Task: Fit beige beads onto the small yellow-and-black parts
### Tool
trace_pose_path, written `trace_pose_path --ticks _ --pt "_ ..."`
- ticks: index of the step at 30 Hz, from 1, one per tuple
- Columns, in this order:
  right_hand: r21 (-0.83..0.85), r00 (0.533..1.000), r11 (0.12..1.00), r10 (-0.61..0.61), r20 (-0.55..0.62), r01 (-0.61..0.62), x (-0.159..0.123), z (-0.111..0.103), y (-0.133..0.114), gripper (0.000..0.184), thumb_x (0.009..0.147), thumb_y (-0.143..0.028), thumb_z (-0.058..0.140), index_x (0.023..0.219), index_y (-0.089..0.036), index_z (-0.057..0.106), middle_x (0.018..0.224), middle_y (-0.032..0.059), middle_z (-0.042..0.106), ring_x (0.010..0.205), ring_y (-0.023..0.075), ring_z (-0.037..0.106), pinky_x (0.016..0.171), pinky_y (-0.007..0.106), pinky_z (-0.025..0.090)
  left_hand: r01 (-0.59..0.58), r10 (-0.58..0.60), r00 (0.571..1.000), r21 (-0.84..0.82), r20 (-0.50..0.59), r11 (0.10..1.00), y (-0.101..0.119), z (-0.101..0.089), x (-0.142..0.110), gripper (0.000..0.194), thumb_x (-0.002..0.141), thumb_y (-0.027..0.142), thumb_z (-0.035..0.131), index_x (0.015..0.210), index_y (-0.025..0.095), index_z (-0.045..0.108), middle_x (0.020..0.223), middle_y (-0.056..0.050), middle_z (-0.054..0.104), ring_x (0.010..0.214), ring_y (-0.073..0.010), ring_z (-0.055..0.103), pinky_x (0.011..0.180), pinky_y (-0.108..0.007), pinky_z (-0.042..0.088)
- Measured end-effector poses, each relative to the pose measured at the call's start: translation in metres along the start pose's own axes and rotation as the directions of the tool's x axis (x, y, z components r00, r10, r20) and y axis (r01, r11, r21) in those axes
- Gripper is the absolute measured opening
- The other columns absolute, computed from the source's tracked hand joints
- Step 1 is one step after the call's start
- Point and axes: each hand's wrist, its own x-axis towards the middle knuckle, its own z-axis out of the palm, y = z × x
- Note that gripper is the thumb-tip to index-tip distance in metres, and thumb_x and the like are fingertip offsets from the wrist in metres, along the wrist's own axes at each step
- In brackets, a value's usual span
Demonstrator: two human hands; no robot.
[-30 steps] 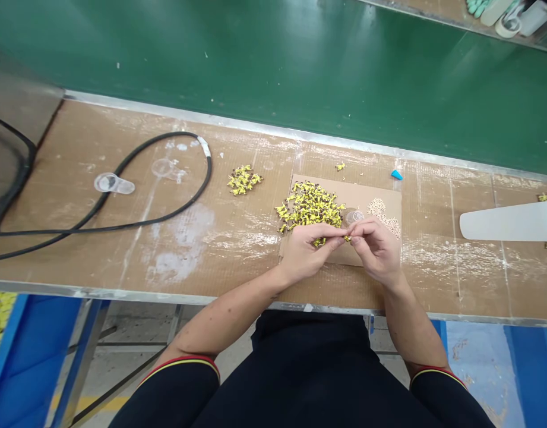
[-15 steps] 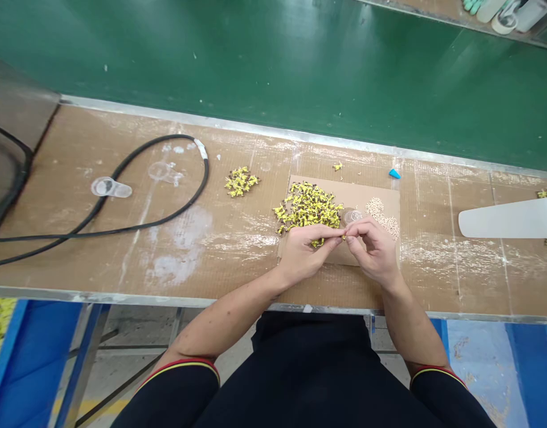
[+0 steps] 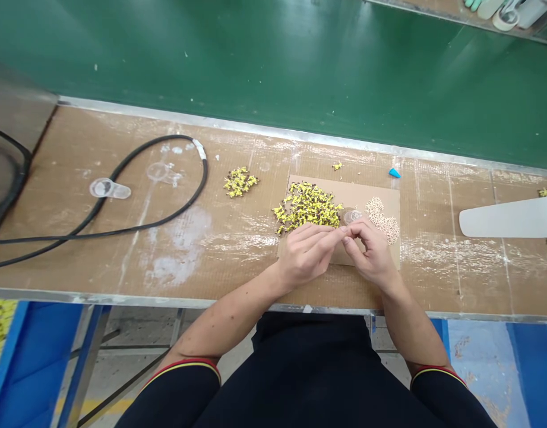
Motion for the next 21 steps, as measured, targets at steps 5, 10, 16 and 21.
trace_pose_path --ticks 5,10,16,21 --pt "0.082 0.996 0.993 0.082 0.037 -0.085 -0.001 0.001 0.001 0.012 0.099 -0.020 0.055 0.087 -0.023 0.055 0.079 -0.0002 0.055 0.072 0.0159 0.051 0.064 0.031 0.042 -0.080 0.077 0.995 0.065 0.060 0.995 -0.003 -0.001 0.000 0.053 0.098 0.007 0.057 0.148 0.017 0.043 0.090 -0.004 0.080 0.086 -0.0178 0.078 0.070 -0.029 0.058" --pt "0.162 0.991 0.978 0.121 0.059 -0.130 -0.001 0.003 0.003 0.014 0.098 -0.021 0.056 0.085 -0.023 0.055 0.076 -0.0015 0.052 0.068 0.0143 0.049 0.062 0.029 0.040 0.027 -0.027 1.000 0.005 0.003 1.000 -0.001 0.001 -0.003 0.056 0.095 0.005 0.059 0.146 0.019 0.041 0.086 -0.002 0.078 0.078 -0.0152 0.075 0.070 -0.027 0.060" --pt "0.232 0.981 0.953 0.188 0.048 -0.194 -0.001 0.003 0.001 0.015 0.098 -0.028 0.060 0.084 -0.023 0.060 0.075 -0.0011 0.054 0.066 0.0143 0.050 0.059 0.030 0.040 0.331 -0.315 0.943 -0.268 0.103 0.905 0.006 0.000 -0.007 0.057 0.093 0.010 0.062 0.143 0.024 0.040 0.083 0.003 0.075 0.072 -0.0135 0.076 0.078 -0.029 0.063" --pt "0.404 0.969 0.893 0.240 -0.051 -0.200 -0.007 -0.008 0.006 0.021 0.100 -0.042 0.059 0.113 -0.026 0.066 0.082 0.0000 0.056 0.069 0.0160 0.053 0.062 0.032 0.047 0.452 -0.442 0.891 -0.292 0.104 0.843 -0.010 -0.018 0.007 0.030 0.091 0.012 0.067 0.119 0.021 0.061 0.081 0.002 0.076 0.072 -0.0120 0.075 0.075 -0.025 0.062"
